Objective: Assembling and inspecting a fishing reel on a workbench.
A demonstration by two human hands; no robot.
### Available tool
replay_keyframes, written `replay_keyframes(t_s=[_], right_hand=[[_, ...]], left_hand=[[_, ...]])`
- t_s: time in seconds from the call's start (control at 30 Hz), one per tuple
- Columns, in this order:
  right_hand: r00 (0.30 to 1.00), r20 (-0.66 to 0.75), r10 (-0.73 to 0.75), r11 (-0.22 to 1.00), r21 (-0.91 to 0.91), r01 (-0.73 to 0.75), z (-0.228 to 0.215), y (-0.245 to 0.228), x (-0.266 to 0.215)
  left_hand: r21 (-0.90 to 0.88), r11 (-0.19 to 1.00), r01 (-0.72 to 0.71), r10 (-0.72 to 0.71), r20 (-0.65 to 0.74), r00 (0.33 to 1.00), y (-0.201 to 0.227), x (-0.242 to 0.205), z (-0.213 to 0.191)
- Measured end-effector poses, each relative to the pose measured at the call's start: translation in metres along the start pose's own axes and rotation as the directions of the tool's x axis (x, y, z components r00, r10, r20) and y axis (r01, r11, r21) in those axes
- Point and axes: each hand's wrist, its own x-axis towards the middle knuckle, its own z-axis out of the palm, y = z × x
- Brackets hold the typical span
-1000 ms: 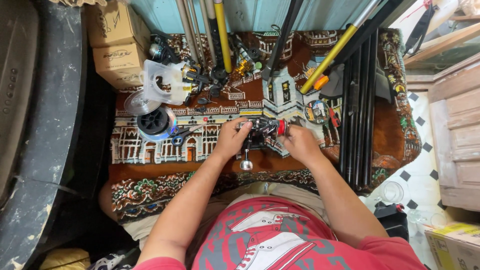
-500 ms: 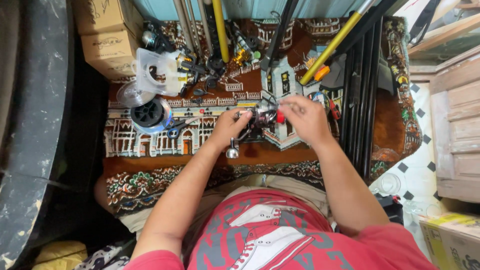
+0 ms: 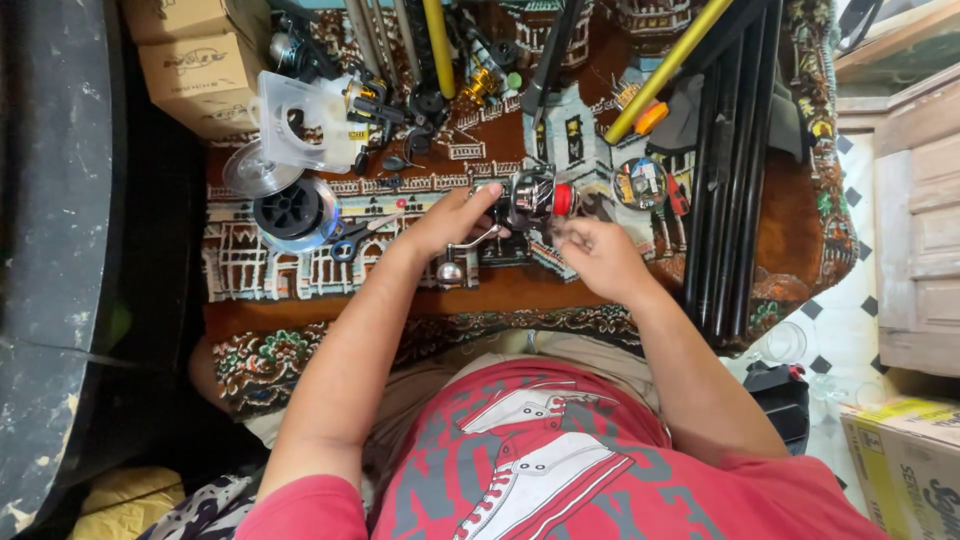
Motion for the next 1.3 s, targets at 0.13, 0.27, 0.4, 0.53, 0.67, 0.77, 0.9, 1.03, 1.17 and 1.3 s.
replay_keyframes(t_s=[0.13,0.27,0.4,0.53,0.67,0.77,0.9,1.03,1.17,1.3], right_hand=[[0.998,-0.057,-0.035,0.997,0.06,0.039,-0.012,-0.018,0.001],[0.973,-0.15,-0.178,0.984,-0.023,0.176,-0.028,-0.018,0.038],[0.978,-0.108,-0.181,0.977,0.096,0.191,-0.026,-0.015,0.063],[0.983,-0.037,-0.179,0.981,0.065,0.181,-0.008,0.025,0.053],[0.998,0.019,-0.054,0.998,-0.036,0.055,-0.005,0.023,0.013],[0.997,-0.012,-0.072,0.997,-0.016,0.072,-0.016,-0.005,-0.003],[0.981,-0.084,-0.174,0.982,-0.083,0.167,-0.036,-0.027,0.023],[0.968,-0.108,-0.228,0.972,0.026,0.232,-0.031,-0.014,0.059],[0.993,-0.024,-0.113,0.992,0.056,0.114,-0.015,0.006,0.061],[0.997,0.067,-0.033,0.999,0.018,0.032,0.007,0.064,0.033]], left_hand=[[0.058,0.998,0.037,-0.038,0.022,0.999,-0.01,0.007,-0.005],[0.019,0.996,-0.089,0.089,-0.03,0.996,-0.008,0.001,0.008],[0.071,0.985,-0.159,0.164,-0.071,0.984,-0.014,0.004,0.01],[0.069,0.986,-0.15,0.155,-0.076,0.985,-0.01,0.0,0.011],[0.081,0.986,-0.144,0.151,-0.087,0.985,-0.012,0.001,0.011],[0.06,0.986,-0.158,0.163,-0.08,0.983,-0.012,-0.001,0.013],[0.111,0.982,-0.152,0.162,-0.087,0.983,-0.01,-0.006,0.016],[0.156,0.977,-0.143,0.159,-0.099,0.982,-0.019,0.001,0.013],[0.17,0.975,-0.145,0.163,-0.095,0.982,-0.019,0.001,0.012],[0.172,0.975,-0.14,0.159,-0.102,0.982,-0.031,0.009,0.007]])
